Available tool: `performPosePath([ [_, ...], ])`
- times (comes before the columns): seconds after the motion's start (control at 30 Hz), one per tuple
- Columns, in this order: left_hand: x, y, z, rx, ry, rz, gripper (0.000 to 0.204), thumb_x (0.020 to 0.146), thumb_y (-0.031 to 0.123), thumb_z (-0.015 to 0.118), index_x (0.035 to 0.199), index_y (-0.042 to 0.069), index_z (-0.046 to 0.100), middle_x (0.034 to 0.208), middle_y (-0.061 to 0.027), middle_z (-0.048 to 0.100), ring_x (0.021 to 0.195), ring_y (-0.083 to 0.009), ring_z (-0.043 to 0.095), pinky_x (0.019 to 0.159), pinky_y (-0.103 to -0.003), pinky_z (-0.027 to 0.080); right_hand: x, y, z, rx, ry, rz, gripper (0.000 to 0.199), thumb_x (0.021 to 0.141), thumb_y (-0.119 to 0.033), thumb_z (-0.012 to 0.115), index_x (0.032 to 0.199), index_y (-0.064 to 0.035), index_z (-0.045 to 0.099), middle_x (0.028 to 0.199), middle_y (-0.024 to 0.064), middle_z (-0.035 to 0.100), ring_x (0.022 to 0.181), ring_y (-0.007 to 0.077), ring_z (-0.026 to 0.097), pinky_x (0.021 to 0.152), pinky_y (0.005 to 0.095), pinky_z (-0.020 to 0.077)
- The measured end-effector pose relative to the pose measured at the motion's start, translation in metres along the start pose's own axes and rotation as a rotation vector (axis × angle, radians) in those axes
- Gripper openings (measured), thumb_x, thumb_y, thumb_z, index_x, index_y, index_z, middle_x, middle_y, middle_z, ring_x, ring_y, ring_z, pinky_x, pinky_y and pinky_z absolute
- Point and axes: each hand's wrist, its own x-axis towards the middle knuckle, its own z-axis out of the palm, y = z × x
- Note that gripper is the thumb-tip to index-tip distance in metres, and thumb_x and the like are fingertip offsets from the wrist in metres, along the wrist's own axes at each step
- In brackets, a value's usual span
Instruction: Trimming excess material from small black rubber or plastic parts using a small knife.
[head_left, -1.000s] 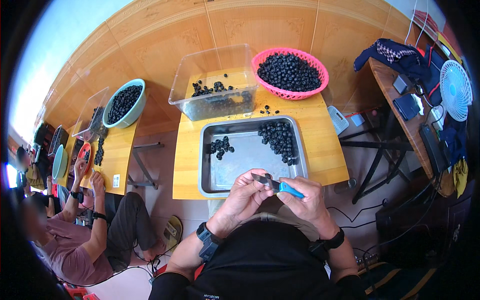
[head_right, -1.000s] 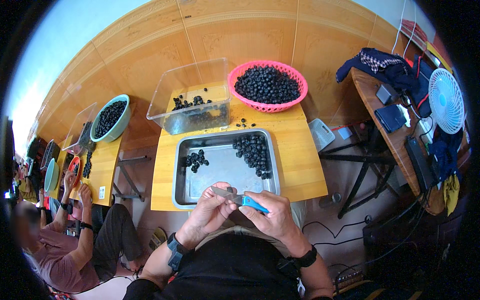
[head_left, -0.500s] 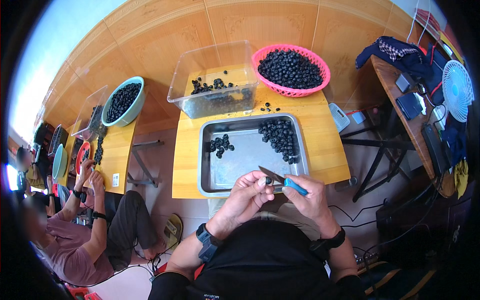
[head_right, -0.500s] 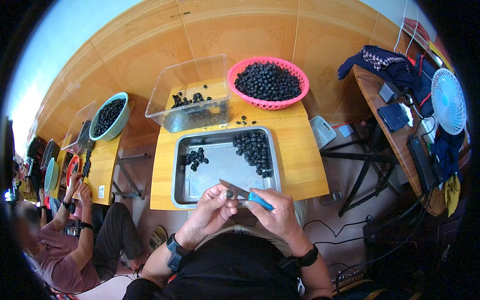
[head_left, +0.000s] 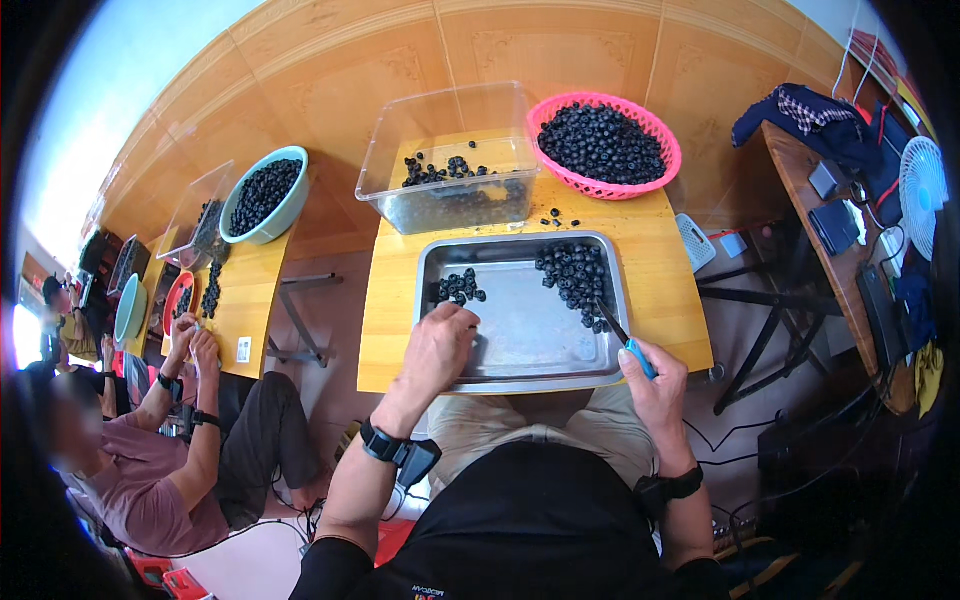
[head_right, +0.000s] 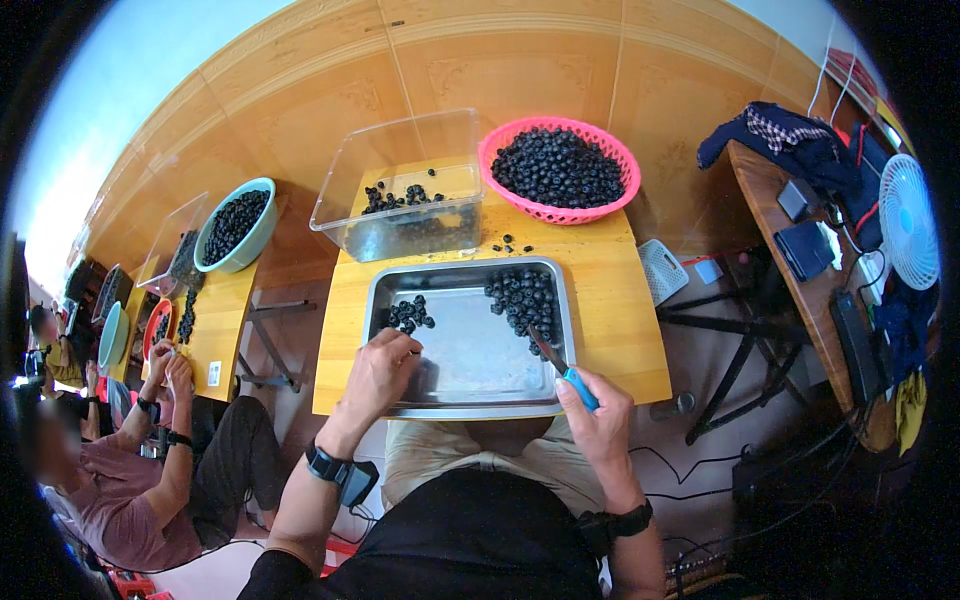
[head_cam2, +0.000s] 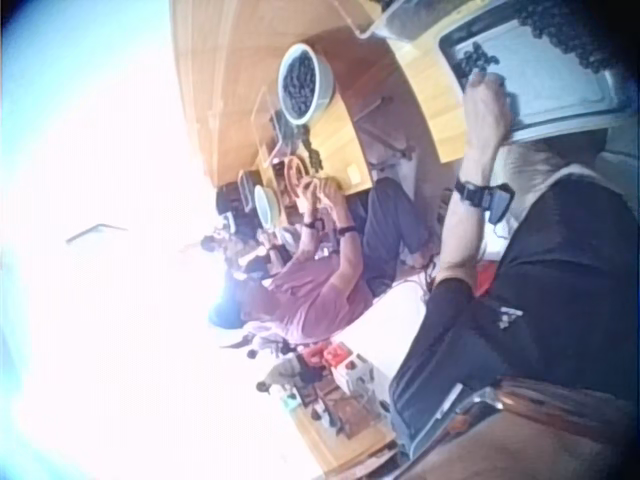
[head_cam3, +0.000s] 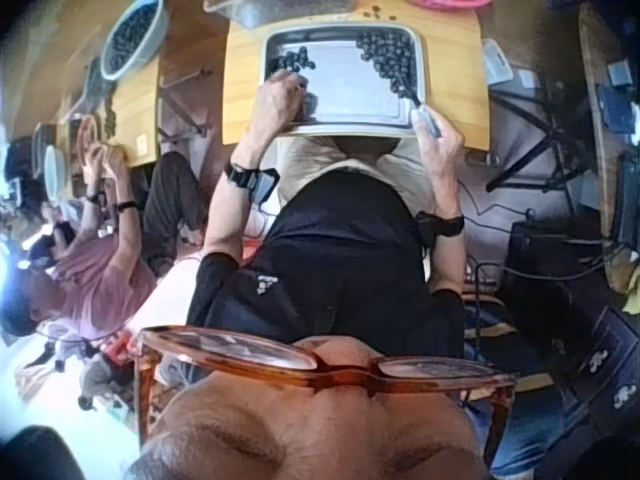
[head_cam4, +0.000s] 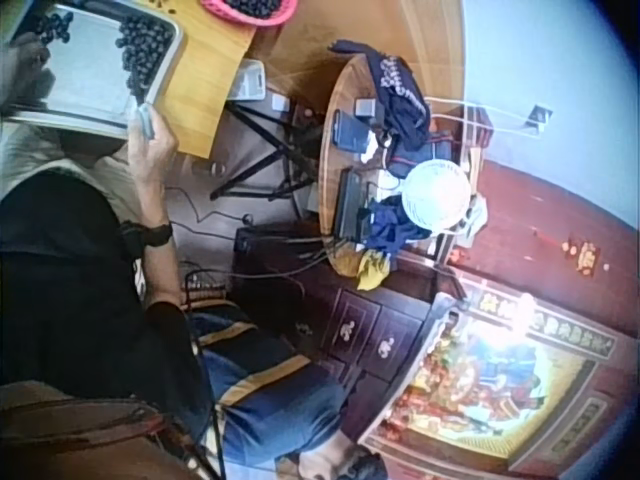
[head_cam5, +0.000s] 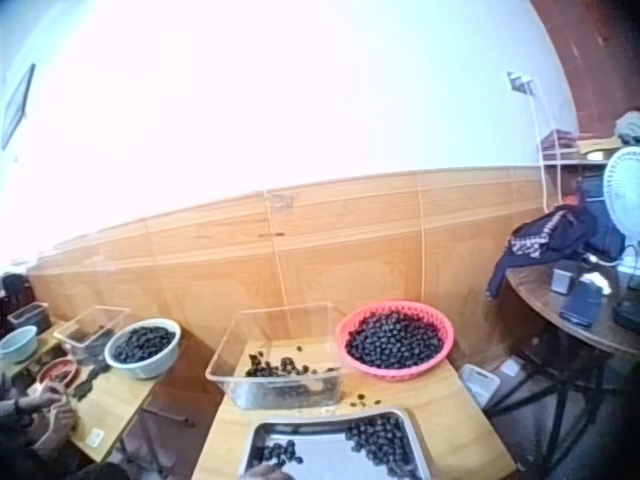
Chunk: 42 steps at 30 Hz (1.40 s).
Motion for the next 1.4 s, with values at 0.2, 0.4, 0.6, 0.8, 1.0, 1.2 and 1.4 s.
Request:
performPosePath([
  [0.2,0.009,-0.010,0.007,0.115,0.043,0.014,0.014,0.087,0.003,0.073,0.100,0.000,0.074,0.107,-0.0173,0.069,0.094,-0.0392,0.070,0.083,-0.045,0.058,0.000,0.016,-0.005,-0.010,0.060,0.027,0.037,0.095,-0.026,0.076,0.110,0.0078,0.073,0.077,0.0073,0.067,0.070,0.0099,0.057,0.064,0.0286,0.0468],
  [0.4,0.020,0.032,0.029,-0.064,-0.059,0.196,0.016,0.088,0.009,0.075,0.103,0.002,0.073,0.107,-0.0157,0.071,0.089,-0.0384,0.071,0.078,-0.044,0.059,0.004,0.044,-0.010,0.009,0.143,0.126,0.038,0.097,-0.028,0.075,0.108,0.0089,0.072,0.078,0.0013,0.064,0.073,0.0079,0.054,0.065,0.0281,0.0460],
  [0.6,0.047,0.066,0.073,-0.020,-0.266,0.287,0.025,0.089,0.014,0.072,0.112,0.004,0.073,0.107,-0.0160,0.069,0.095,-0.0380,0.070,0.084,-0.046,0.058,0.008,0.069,-0.007,0.128,0.186,0.099,0.037,0.098,-0.026,0.074,0.109,0.0086,0.072,0.079,-0.0004,0.063,0.074,0.0075,0.054,0.066,0.0273,0.0460],
  [0.8,0.068,0.075,0.098,0.122,-0.331,0.334,0.028,0.088,0.011,0.071,0.116,0.006,0.073,0.105,-0.0167,0.066,0.096,-0.0383,0.070,0.083,-0.047,0.059,0.007,0.066,-0.012,0.054,0.163,0.084,0.036,0.097,-0.026,0.075,0.110,0.0070,0.073,0.079,0.0018,0.065,0.072,0.0082,0.056,0.065,0.0281,0.0475],
  [1.0,0.070,0.074,0.099,0.091,-0.344,0.332,0.018,0.089,0.011,0.070,0.106,0.006,0.071,0.105,-0.0168,0.064,0.095,-0.0388,0.069,0.080,-0.048,0.058,0.006,0.062,-0.010,0.077,0.180,0.045,0.035,0.096,-0.026,0.076,0.108,0.0067,0.073,0.076,0.0018,0.064,0.071,0.0078,0.055,0.063,0.0276,0.0464],
  [1.2,0.059,0.068,0.100,0.089,-0.312,0.310,0.012,0.092,0.012,0.068,0.099,0.003,0.067,0.102,-0.0169,0.067,0.094,-0.0406,0.069,0.080,-0.048,0.057,0.007,0.057,-0.011,0.099,0.142,0.083,0.036,0.097,-0.028,0.076,0.105,0.0066,0.072,0.073,0.0017,0.061,0.067,0.0079,0.052,0.061,0.0279,0.0445],
  [1.4,0.051,0.086,0.070,-0.352,-0.407,0.024,0.013,0.095,0.010,0.072,0.104,0.000,0.068,0.092,-0.0122,0.073,0.085,-0.0257,0.073,0.075,-0.037,0.057,0.006,0.059,-0.012,0.069,0.142,0.090,0.036,0.097,-0.028,0.076,0.104,0.0069,0.072,0.072,0.0016,0.060,0.067,0.0079,0.051,0.060,0.0280,0.0439],
])
